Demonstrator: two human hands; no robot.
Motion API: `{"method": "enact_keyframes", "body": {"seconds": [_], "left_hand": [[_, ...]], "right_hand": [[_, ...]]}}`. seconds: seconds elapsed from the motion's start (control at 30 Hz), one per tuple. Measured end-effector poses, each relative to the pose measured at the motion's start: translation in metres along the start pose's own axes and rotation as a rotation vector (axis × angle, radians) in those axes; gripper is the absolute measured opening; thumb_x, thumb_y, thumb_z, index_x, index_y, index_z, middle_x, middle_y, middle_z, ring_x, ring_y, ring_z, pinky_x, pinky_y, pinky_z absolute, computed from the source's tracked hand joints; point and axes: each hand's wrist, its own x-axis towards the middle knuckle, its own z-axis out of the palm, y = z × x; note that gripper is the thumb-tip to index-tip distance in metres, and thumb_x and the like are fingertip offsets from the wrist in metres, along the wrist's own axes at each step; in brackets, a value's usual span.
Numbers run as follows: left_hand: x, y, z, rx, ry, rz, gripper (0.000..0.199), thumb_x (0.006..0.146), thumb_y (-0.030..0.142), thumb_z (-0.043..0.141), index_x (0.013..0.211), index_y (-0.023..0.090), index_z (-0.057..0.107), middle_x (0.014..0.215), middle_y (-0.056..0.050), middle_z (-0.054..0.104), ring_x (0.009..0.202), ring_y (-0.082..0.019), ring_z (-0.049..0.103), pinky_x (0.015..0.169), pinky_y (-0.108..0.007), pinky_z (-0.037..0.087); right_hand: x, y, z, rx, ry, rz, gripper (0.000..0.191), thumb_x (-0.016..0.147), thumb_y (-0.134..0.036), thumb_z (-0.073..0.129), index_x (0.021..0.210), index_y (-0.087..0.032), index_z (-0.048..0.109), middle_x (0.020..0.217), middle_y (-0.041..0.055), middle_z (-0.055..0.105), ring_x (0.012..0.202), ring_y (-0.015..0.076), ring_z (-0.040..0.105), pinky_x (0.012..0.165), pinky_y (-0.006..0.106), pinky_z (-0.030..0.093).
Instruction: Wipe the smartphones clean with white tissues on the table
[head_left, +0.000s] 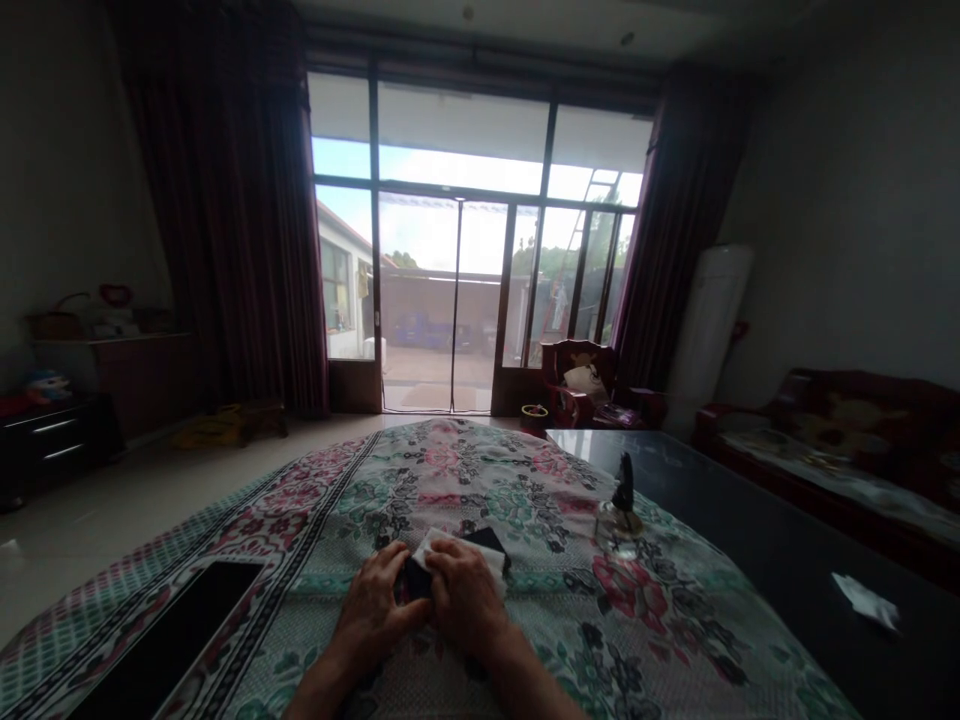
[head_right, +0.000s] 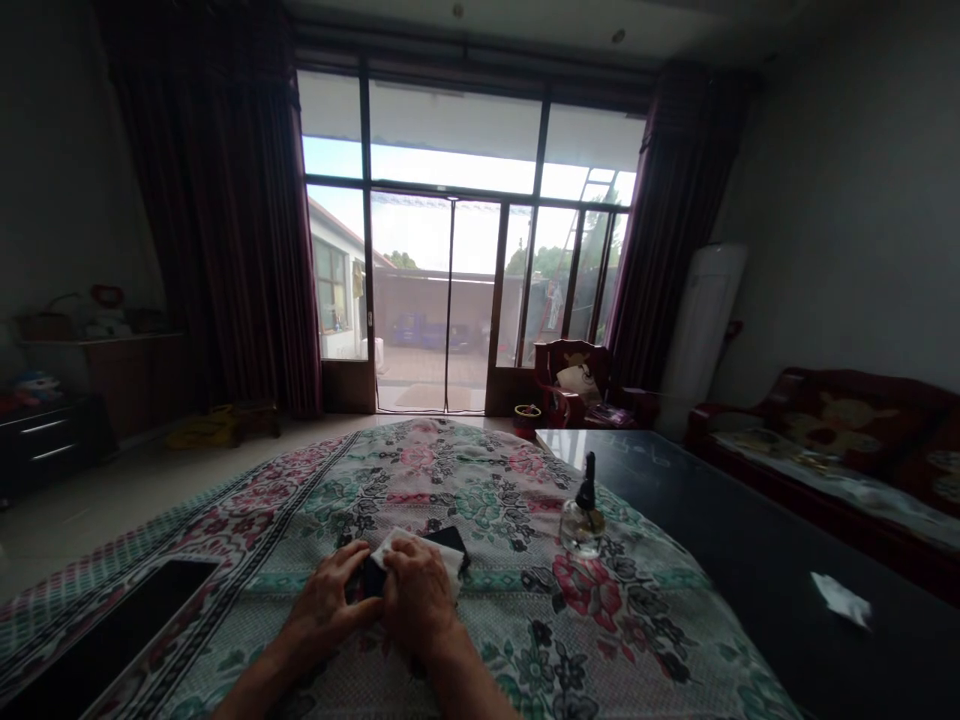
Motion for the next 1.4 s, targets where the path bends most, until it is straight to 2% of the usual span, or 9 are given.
{"method": "enact_keyframes", "body": {"seconds": [0.1, 0.3, 0.4, 0.5, 0.67, 0.87, 1.0, 1.2, 1.4], "left_hand": [[0.001, 0.0, 0.0, 0.004, -0.012, -0.013, 0.066, 0.066, 0.044, 0.067, 0.123, 0.011, 0.059, 0.137, -0.015, 0.053, 0.129, -0.03, 0.046, 0.109, -0.04, 0.035], [0.001, -0.002, 0.0, -0.022, -0.019, -0.03, 0.073, 0.064, 0.052, 0.068, 0.125, 0.011, 0.058, 0.139, -0.016, 0.052, 0.131, -0.032, 0.044, 0.11, -0.042, 0.034], [0.0, -0.002, 0.001, -0.041, -0.007, -0.034, 0.07, 0.065, 0.051, 0.068, 0.124, 0.014, 0.058, 0.139, -0.014, 0.052, 0.131, -0.031, 0.044, 0.111, -0.042, 0.032], [0.0, -0.001, 0.001, -0.057, 0.003, -0.031, 0.068, 0.064, 0.05, 0.068, 0.123, 0.016, 0.059, 0.138, -0.013, 0.053, 0.131, -0.032, 0.044, 0.11, -0.042, 0.033], [0.001, 0.0, 0.001, -0.054, -0.007, -0.037, 0.069, 0.063, 0.049, 0.069, 0.122, 0.014, 0.06, 0.138, -0.014, 0.053, 0.13, -0.032, 0.044, 0.11, -0.042, 0.034], [0.0, 0.001, -0.001, -0.042, -0.011, -0.04, 0.068, 0.064, 0.043, 0.069, 0.123, 0.013, 0.058, 0.14, -0.014, 0.051, 0.132, -0.03, 0.043, 0.11, -0.041, 0.032], [0.001, 0.002, -0.002, -0.024, -0.025, -0.031, 0.071, 0.062, 0.047, 0.071, 0.122, 0.012, 0.059, 0.138, -0.015, 0.052, 0.129, -0.031, 0.045, 0.109, -0.04, 0.034], [0.001, 0.002, -0.003, -0.038, -0.006, -0.029, 0.074, 0.063, 0.052, 0.071, 0.124, 0.011, 0.058, 0.138, -0.017, 0.053, 0.13, -0.032, 0.045, 0.109, -0.041, 0.035], [0.0, 0.007, -0.005, -0.031, -0.007, -0.051, 0.075, 0.061, 0.053, 0.072, 0.122, 0.011, 0.059, 0.138, -0.017, 0.053, 0.13, -0.033, 0.044, 0.109, -0.041, 0.034]], "right_hand": [[0.003, 0.005, -0.005, -0.029, 0.034, 0.084, 0.034, 0.08, -0.012, 0.047, 0.101, -0.023, 0.071, 0.119, 0.0031, 0.066, 0.115, 0.0176, 0.056, 0.105, 0.03, 0.035], [0.006, 0.031, -0.02, -0.146, 0.096, 0.262, 0.037, 0.082, -0.01, 0.043, 0.107, -0.019, 0.069, 0.122, 0.0058, 0.064, 0.117, 0.0187, 0.054, 0.103, 0.029, 0.035], [0.005, 0.034, -0.026, -0.184, 0.105, 0.334, 0.038, 0.083, -0.009, 0.041, 0.109, -0.017, 0.068, 0.125, 0.0071, 0.062, 0.119, 0.0194, 0.053, 0.101, 0.029, 0.035], [0.002, 0.027, -0.029, -0.226, 0.104, 0.332, 0.036, 0.083, -0.009, 0.043, 0.104, -0.02, 0.069, 0.12, 0.0063, 0.064, 0.114, 0.0206, 0.054, 0.097, 0.029, 0.036], [0.001, 0.006, -0.026, -0.236, 0.023, 0.257, 0.03, 0.082, -0.008, 0.044, 0.084, -0.022, 0.07, 0.097, 0.0039, 0.066, 0.094, 0.0169, 0.057, 0.081, 0.023, 0.039], [0.004, -0.009, -0.018, -0.177, -0.036, 0.173, 0.025, 0.086, -0.015, 0.047, 0.079, -0.023, 0.069, 0.092, 0.0031, 0.065, 0.087, 0.0154, 0.057, 0.073, 0.021, 0.038], [0.006, 0.004, -0.028, -0.19, 0.02, 0.274, 0.027, 0.085, -0.012, 0.046, 0.076, -0.022, 0.069, 0.092, 0.0049, 0.064, 0.087, 0.0151, 0.058, 0.074, 0.021, 0.038], [0.006, 0.037, -0.043, -0.246, 0.127, 0.436, 0.027, 0.083, -0.008, 0.046, 0.085, -0.02, 0.07, 0.095, 0.0068, 0.063, 0.089, 0.0159, 0.058, 0.081, 0.021, 0.039], [0.005, 0.035, -0.042, -0.251, 0.134, 0.416, 0.026, 0.082, -0.008, 0.046, 0.084, -0.019, 0.069, 0.097, 0.0066, 0.063, 0.091, 0.0161, 0.058, 0.081, 0.02, 0.039]]}}
